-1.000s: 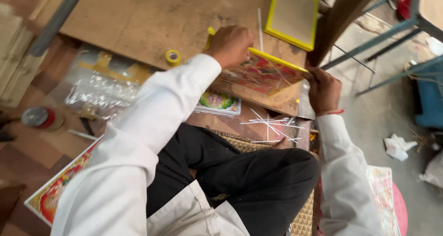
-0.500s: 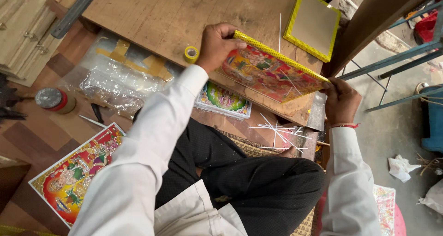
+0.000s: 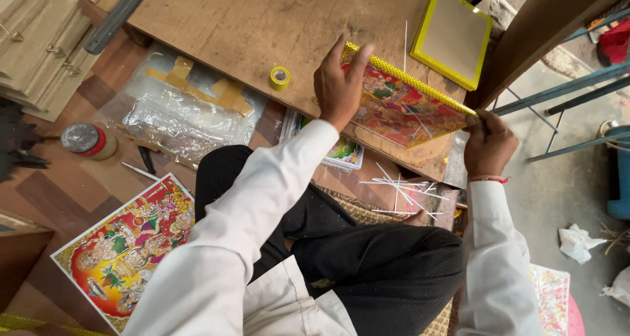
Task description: The person applies yellow patterned tape to the edges of a printed image mounted on cardboard, trims excess tape with scissors, and places the finished framed print on a stack. The person repeats this process for multiple prints.
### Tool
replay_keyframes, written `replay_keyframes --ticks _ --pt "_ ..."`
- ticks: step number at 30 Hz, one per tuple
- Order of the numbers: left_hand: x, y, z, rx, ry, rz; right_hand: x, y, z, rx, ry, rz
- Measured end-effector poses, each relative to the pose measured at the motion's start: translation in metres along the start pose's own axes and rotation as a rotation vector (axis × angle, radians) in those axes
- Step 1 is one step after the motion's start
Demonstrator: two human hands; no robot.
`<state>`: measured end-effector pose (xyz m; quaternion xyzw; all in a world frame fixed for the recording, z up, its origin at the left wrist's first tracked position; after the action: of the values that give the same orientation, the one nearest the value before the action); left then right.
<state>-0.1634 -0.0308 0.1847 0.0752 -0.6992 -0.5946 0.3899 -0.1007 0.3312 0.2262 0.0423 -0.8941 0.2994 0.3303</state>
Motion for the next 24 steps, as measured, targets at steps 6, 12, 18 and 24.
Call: replay_keyframes --ticks 6,12,18,24 --pt "0.007 -0.04 0.014 -0.102 0.126 -0.406 -0.006 0.001 -0.003 0.082 0.031 0.006" --pt "0.018 -0.07 0.028 -0.479 0.056 -0.473 -0.011 0.014 -0.002 0.2 0.069 0.099" --pt "-0.005 -0.005 0.005 -0.087 0.031 0.106 -0.015 0.003 -0.004 0.248 0.161 0.114" --pt "0.003 -0.009 0.007 -0.005 -0.1 0.229 -0.025 -0.003 -0.004 0.036 0.27 0.095"
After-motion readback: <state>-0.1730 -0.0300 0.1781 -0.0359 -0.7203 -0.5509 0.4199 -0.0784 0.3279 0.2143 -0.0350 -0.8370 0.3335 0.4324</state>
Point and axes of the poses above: each hand's wrist, its own x-axis towards the middle knuckle, its own z-axis out of the palm, y = z × x, the point moved 10 cm from there along x, towards the middle knuckle, and after that the axes turned 4 degrees about y, right-handed, at the moved point
